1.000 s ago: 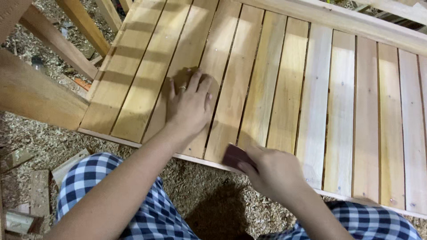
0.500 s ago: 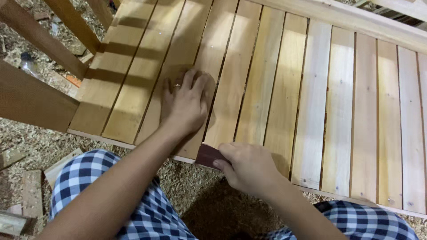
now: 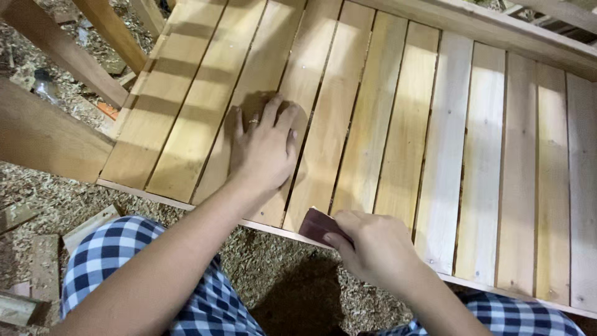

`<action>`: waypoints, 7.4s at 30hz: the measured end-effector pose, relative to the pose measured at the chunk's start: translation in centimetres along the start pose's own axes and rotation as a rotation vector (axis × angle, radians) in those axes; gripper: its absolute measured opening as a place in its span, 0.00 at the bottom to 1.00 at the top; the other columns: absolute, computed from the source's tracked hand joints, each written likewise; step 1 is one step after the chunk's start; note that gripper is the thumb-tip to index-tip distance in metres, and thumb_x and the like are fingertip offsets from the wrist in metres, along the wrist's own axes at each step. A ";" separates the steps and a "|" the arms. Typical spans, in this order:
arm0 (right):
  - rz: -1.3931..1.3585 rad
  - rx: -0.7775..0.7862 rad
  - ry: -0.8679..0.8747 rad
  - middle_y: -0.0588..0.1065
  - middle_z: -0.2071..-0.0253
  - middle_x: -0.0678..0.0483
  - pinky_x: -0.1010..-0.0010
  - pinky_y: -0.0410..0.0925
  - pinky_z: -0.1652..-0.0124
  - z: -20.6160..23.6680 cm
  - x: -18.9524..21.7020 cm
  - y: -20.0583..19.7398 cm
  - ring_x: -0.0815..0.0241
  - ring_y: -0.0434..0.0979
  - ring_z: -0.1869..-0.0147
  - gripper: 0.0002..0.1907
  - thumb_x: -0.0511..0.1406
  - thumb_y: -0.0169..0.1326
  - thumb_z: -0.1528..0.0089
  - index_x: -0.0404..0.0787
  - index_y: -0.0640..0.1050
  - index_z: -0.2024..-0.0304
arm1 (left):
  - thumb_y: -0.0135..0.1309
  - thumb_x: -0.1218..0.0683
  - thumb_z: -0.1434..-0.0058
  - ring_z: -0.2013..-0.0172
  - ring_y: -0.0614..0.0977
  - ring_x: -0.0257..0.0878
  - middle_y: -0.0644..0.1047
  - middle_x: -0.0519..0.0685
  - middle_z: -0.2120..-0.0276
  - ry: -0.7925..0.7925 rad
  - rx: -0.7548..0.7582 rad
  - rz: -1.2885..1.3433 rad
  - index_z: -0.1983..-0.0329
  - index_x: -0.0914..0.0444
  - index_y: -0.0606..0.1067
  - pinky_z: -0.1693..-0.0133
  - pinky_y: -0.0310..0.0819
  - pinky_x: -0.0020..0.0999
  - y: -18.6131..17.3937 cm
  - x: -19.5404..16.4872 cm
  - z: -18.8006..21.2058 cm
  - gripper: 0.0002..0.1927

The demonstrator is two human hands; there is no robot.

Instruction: The person sits on the ground sanding the slatted seat of an unfinished wooden bench with a sanding block, rubbing the boards by hand and running a palm over the surface to check smoothness while working across different sections of the seat.

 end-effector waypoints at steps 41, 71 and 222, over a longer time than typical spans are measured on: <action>0.017 0.116 0.250 0.82 0.73 0.60 0.73 0.74 0.77 1.7 -3.3 -3.2 0.64 0.80 0.78 0.08 0.45 0.58 0.39 0.52 0.82 0.61 | 0.45 0.48 0.33 0.33 0.65 0.52 0.58 0.51 0.30 -0.020 0.106 0.001 0.30 0.54 0.63 0.32 0.40 0.68 -0.8 -0.1 0.0 0.27; -0.012 0.039 0.079 0.80 0.79 0.54 0.66 0.70 0.82 0.2 -1.3 0.3 0.60 0.75 0.84 0.09 0.44 0.60 0.39 0.48 0.83 0.64 | 0.43 0.47 0.31 0.32 0.64 0.53 0.60 0.52 0.30 -0.046 0.111 0.017 0.30 0.54 0.64 0.31 0.40 0.67 -1.0 -0.2 0.1 0.26; 0.305 0.141 0.526 0.64 0.40 0.36 0.70 0.79 0.72 0.7 5.8 -5.1 0.51 0.83 0.71 0.33 0.29 0.61 0.48 0.31 0.71 0.39 | 0.48 0.56 0.36 0.34 0.67 0.58 0.68 0.59 0.35 0.151 -0.115 0.392 0.42 0.64 0.74 0.39 0.66 0.51 3.5 -2.0 -6.2 0.19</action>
Point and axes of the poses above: each hand's wrist, its own z-axis away from the middle knuckle, its own y-axis out of the palm, x = y × z, the point moved 2 cm from there along -z, towards the middle knuckle
